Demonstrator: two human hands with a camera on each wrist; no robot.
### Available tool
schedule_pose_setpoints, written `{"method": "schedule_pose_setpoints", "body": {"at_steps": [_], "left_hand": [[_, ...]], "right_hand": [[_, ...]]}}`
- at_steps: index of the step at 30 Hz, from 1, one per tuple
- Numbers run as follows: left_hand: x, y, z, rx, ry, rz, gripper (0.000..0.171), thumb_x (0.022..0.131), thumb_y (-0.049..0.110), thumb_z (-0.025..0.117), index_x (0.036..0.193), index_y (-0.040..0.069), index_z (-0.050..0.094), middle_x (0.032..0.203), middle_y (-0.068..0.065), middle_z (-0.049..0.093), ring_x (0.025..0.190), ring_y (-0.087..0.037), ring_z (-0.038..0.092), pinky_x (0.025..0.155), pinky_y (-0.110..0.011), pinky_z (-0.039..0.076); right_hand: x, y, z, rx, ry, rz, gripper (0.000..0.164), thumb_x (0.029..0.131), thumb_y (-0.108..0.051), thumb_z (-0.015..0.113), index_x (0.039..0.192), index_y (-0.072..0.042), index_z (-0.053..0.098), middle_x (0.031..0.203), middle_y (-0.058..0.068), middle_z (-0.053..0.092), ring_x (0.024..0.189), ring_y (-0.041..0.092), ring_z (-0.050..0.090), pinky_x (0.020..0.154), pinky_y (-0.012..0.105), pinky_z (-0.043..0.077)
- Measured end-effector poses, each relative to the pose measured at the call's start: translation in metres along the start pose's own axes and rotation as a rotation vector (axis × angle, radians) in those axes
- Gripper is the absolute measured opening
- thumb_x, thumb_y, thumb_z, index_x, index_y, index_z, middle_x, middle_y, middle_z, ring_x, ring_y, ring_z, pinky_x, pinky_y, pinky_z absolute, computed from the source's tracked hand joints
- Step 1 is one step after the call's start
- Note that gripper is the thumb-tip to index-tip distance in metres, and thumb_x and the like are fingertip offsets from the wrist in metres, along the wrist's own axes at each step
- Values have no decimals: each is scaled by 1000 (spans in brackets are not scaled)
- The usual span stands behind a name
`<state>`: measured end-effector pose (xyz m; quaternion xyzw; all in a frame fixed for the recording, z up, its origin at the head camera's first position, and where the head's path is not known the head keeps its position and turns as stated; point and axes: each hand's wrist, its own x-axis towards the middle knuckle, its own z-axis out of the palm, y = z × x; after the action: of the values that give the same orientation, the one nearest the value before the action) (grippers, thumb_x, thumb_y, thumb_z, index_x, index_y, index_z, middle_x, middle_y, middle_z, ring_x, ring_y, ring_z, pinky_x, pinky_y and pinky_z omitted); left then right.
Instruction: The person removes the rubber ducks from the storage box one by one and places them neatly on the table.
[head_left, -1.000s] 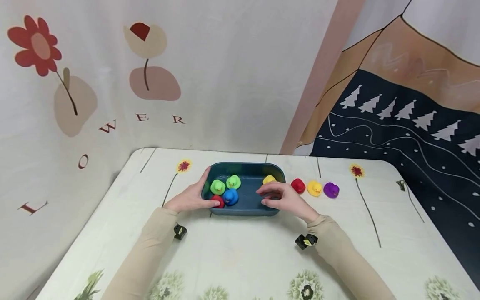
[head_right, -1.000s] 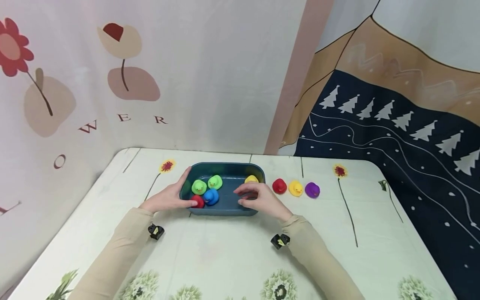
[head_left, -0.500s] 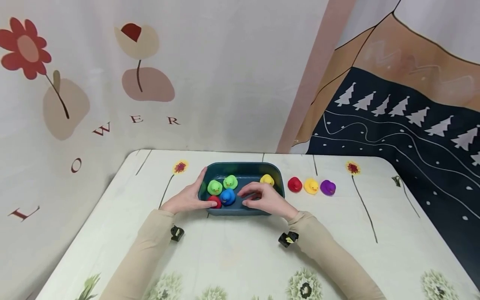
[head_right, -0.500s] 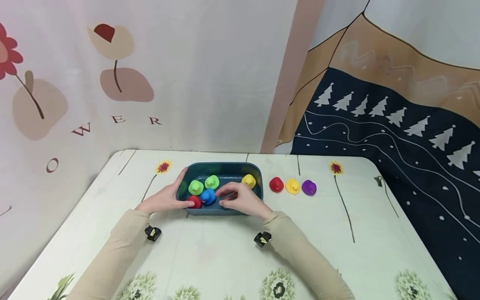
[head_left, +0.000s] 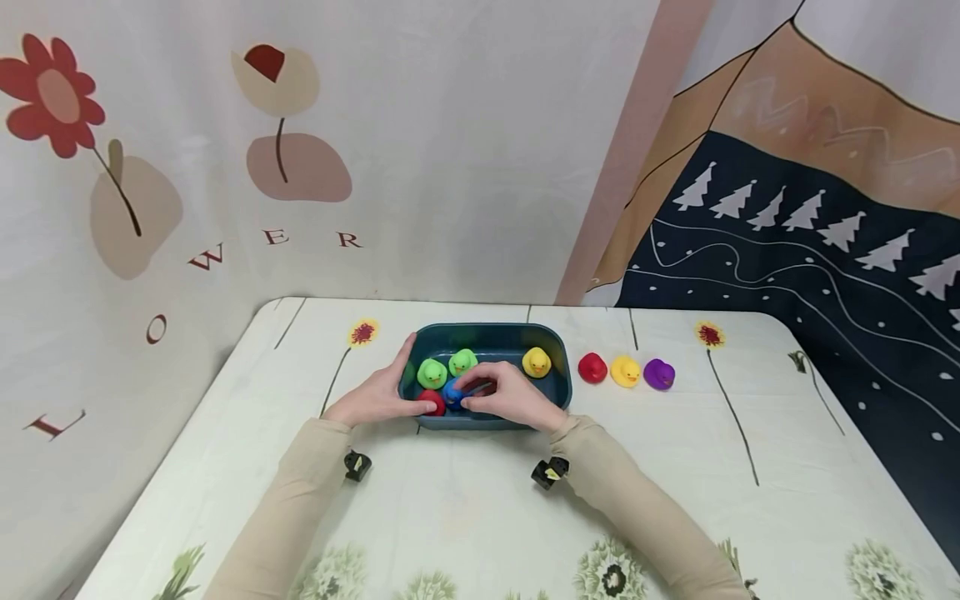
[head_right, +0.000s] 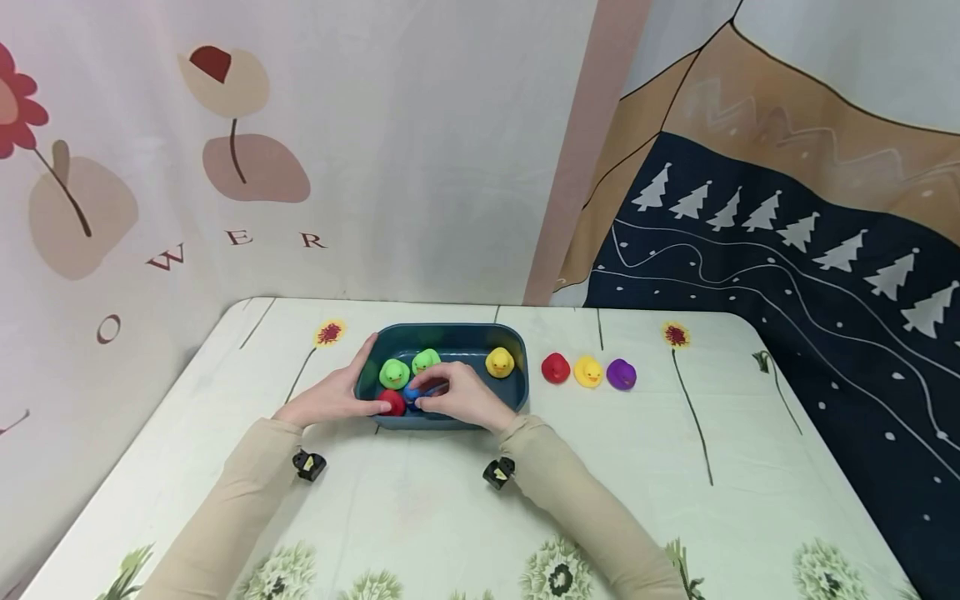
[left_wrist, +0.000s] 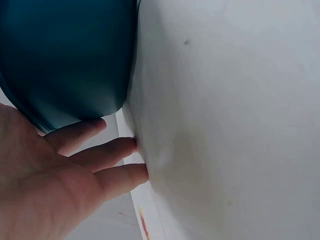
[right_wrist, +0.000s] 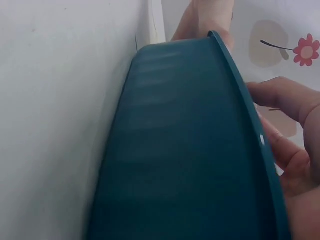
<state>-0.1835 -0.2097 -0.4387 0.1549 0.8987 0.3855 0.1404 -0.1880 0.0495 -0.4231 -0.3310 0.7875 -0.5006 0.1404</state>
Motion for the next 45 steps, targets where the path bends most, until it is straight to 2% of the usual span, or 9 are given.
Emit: {"method": "schedule_pose_setpoints", "body": {"at_steps": [9,13,18,29,33,38,45], "left_hand": [[1,-1,1,8,-2,18,116,82,48,74,155,16,-10,148,-28,33,129,-43,39,102,-61,33],[0,-1,2,2,-7,12,116,81,48,74,155,16,-9,147,-27,34,129,-42,40,102,-60,34],[0,-1,2,-13,-11,0,114,82,44,75,155,19,-9,148,-25,34,130,-41,39,102,-60,33],[0,0,1,-14,-14,-15,115,82,45,75,155,19,-11,150,-25,31,131,-42,37,102,-62,31],[-1,0,1,-21,-17,-17,116,81,48,75,155,20,-10,151,-24,30,132,-42,36,103,-62,31],[-1,1,0,-24,-17,-10,116,81,48,74,155,20,-10,150,-25,30,132,-42,36,103,-62,31],[0,1,-1,-10,-15,-13,115,82,47,74,155,19,-11,151,-26,28,132,-43,35,103,-62,30]], "right_hand": [[10,2,10,4,49,79,21,89,-6,69,109,-1,70,106,10,64,91,18,58,82,27,51],[11,2,10,51,58,119,23,89,-8,69,111,-1,69,109,12,63,93,20,58,83,29,51],[12,2,10,94,54,158,25,89,-9,69,114,-2,68,111,8,62,96,21,58,86,30,50],[15,4,11,79,-24,273,42,90,-11,70,129,-3,58,110,6,58,99,21,52,84,29,47],[15,5,11,67,-52,282,38,90,-13,69,126,-5,61,105,5,58,96,20,51,82,28,47],[18,8,8,111,-59,281,32,90,-8,68,121,-3,65,102,5,59,90,20,53,76,27,47],[21,7,7,52,-79,306,33,89,-11,70,122,-8,65,104,5,56,82,19,51,67,26,44]]}}
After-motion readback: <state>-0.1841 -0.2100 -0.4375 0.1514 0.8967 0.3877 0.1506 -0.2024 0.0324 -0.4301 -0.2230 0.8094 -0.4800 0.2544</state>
